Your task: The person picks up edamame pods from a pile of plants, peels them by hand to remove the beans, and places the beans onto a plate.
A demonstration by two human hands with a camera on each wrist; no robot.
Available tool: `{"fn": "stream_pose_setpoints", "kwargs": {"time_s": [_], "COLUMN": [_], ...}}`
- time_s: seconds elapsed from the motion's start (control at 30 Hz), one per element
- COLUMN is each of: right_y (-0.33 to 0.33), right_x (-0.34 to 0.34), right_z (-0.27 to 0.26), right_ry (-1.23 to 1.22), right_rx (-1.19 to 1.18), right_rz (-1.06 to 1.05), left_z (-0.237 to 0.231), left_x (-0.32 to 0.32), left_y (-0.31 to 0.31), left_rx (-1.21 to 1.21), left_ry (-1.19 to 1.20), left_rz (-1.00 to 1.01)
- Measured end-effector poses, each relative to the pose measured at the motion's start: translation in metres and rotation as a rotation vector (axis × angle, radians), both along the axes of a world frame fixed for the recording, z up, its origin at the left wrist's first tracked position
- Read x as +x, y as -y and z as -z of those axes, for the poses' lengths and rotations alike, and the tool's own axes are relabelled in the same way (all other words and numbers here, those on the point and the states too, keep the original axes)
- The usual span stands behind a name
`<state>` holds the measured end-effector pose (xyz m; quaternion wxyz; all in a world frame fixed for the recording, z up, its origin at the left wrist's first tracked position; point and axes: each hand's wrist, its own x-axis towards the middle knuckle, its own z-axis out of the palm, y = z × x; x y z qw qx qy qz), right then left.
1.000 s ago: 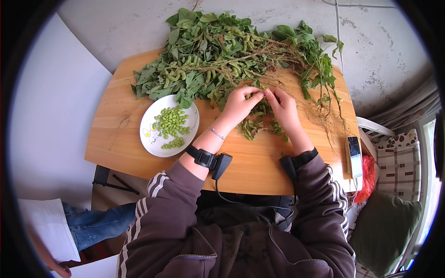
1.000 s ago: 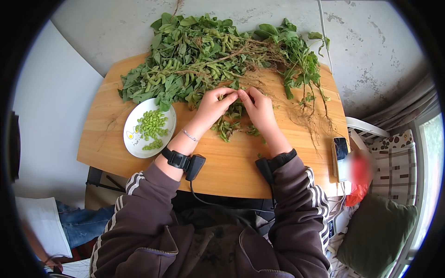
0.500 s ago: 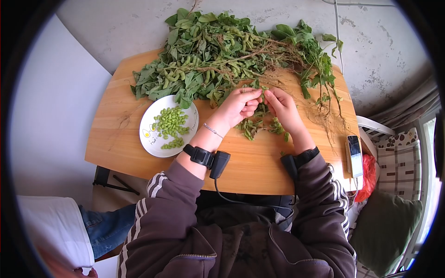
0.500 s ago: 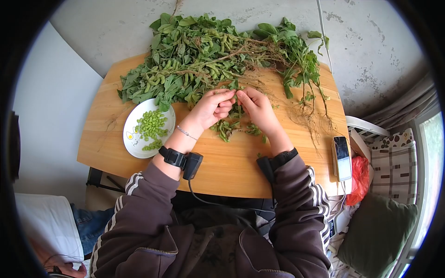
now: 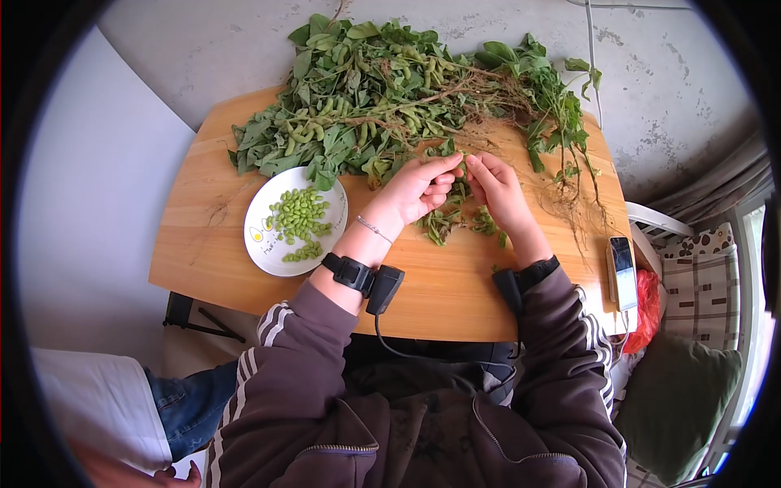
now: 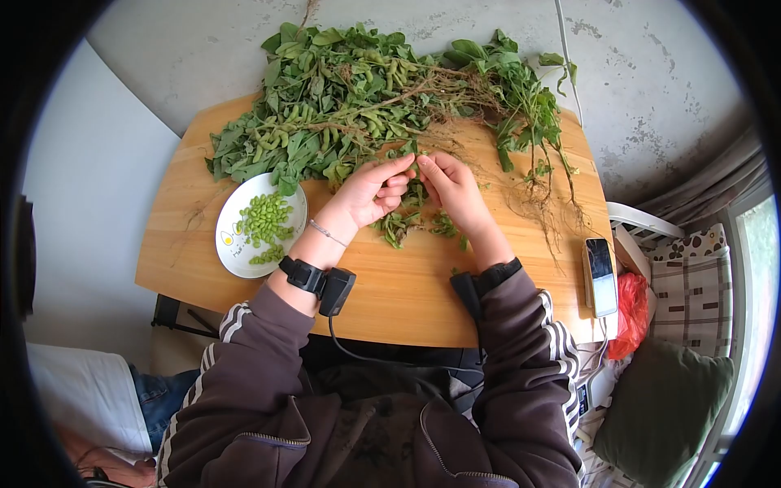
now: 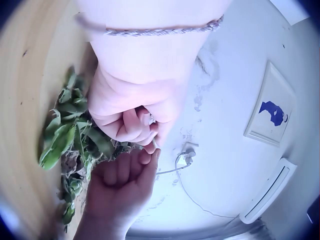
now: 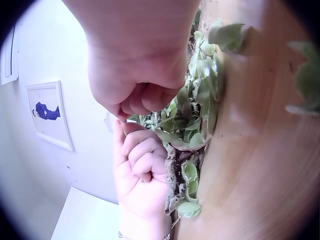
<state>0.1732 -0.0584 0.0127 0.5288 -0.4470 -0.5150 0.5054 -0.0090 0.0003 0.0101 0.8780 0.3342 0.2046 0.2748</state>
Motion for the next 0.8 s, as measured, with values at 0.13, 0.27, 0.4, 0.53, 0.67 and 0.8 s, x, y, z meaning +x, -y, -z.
{"fn": "stream_pose_setpoints", "kwargs": {"time_s": [0.13,0.27,0.4,0.53,0.67,0.8], "right_y": [-0.0046,-0.0030,-0.0031,-0.0028,-0.0010,-0.0031], "right_x": [0.0070,0.0054,0.0071,0.0068,0.0053,0.0058], "right_z": [0.0048,0.0031,0.0036,0.0034,0.0011,0.0008], "right_ry": [-0.059,-0.153,-0.305,-0.354,-0.395,-0.392], "right_rx": [-0.018,-0.039,-0.022,0.002,-0.044,-0.113], "right_rz": [0.087,0.070,-0.046,-0.104,-0.121,-0.012], "left_z": [-0.0029,0.0013,0.0038,0.0046,0.0021,-0.0012], "left_x": [0.0058,0.0041,0.0036,0.0040,0.0029,0.0037], "left_y": [0.0069,0.0029,0.0025,0.0024,0.0019,0.0062], "left_rx": [0.372,0.432,0.260,0.186,0.195,0.248], "left_ry": [-0.191,-0.203,-0.028,0.055,0.074,0.038], "left_rz": [-0.247,-0.222,-0.103,-0.073,-0.082,-0.106]}}
